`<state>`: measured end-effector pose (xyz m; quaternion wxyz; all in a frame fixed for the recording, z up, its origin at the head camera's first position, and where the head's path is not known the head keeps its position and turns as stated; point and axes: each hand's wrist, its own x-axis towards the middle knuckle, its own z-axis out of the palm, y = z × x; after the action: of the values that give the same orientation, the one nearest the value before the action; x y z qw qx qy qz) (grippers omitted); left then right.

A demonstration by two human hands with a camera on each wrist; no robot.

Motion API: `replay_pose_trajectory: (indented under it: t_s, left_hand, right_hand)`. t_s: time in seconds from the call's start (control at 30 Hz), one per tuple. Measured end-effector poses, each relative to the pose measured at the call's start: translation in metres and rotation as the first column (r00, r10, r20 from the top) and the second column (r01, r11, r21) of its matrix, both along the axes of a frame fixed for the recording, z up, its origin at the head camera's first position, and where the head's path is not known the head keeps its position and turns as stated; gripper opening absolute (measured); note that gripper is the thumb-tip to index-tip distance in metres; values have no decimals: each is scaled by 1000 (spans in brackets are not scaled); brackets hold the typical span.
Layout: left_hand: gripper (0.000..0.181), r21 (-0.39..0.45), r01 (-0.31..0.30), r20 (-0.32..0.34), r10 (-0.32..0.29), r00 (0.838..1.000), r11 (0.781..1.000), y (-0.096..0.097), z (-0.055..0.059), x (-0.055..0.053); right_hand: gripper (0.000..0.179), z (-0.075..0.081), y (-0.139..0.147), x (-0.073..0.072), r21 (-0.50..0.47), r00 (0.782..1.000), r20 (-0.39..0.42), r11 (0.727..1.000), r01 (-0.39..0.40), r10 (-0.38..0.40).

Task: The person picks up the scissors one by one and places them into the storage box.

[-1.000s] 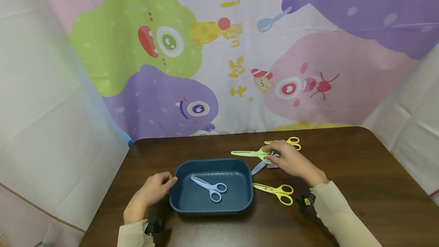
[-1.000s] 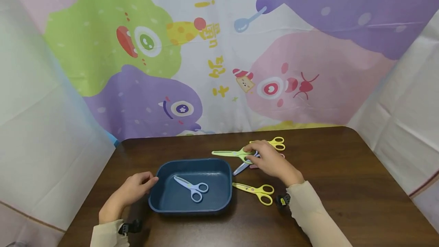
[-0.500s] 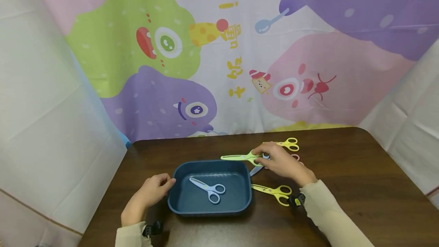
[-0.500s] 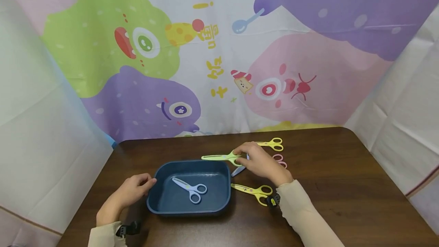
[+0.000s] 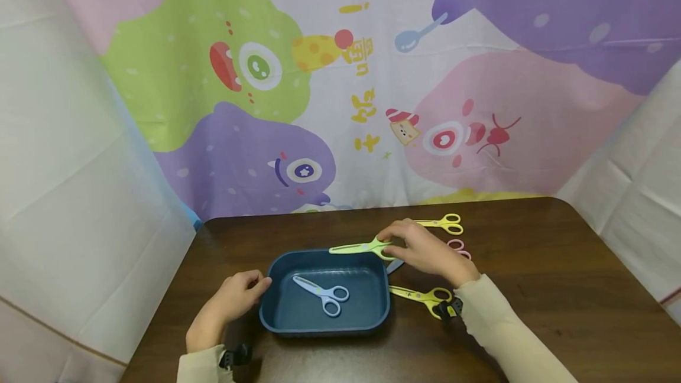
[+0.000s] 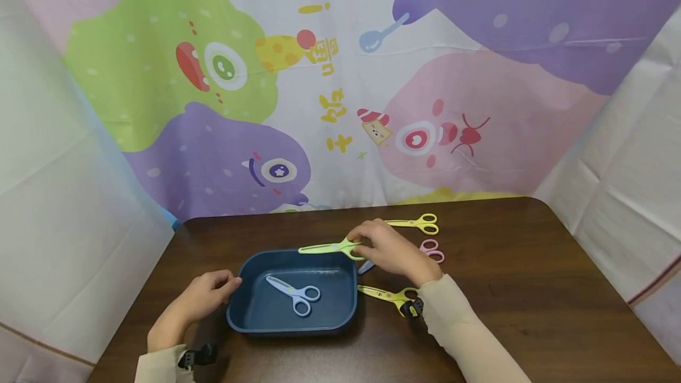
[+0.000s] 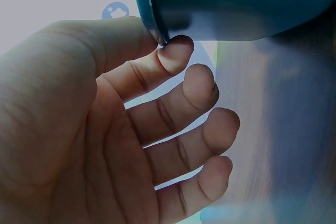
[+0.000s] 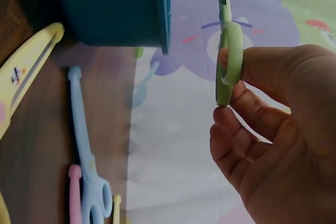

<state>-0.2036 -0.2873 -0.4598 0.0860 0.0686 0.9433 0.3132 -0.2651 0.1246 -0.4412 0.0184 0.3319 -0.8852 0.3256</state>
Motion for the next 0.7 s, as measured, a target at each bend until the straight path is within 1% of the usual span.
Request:
replay_pose_trajectory:
  t_s: [0.13,0.37,0.5,0.7]
  left_hand:
    - [32,-3,-1,9,1,1000,1000,0,0,0]
    - [31,-2,-10,26,10,1000,1000,0,1,0]
    - [31,-1,-14,35,14,999,1000,0,2,0]
    - [31,7,-3,26,2,1000,1000,1,2,0]
  right_hand:
    - [23,4,-6,0,7,1000,10,1000,-2,2]
    - [21,8,-14,-2,27,999,-1,999,-36,36]
    - [20,11,-20,-1,35,998,12,998,-56,55]
    - [21,12,-31,-1,51,997,25,996,-72,70]
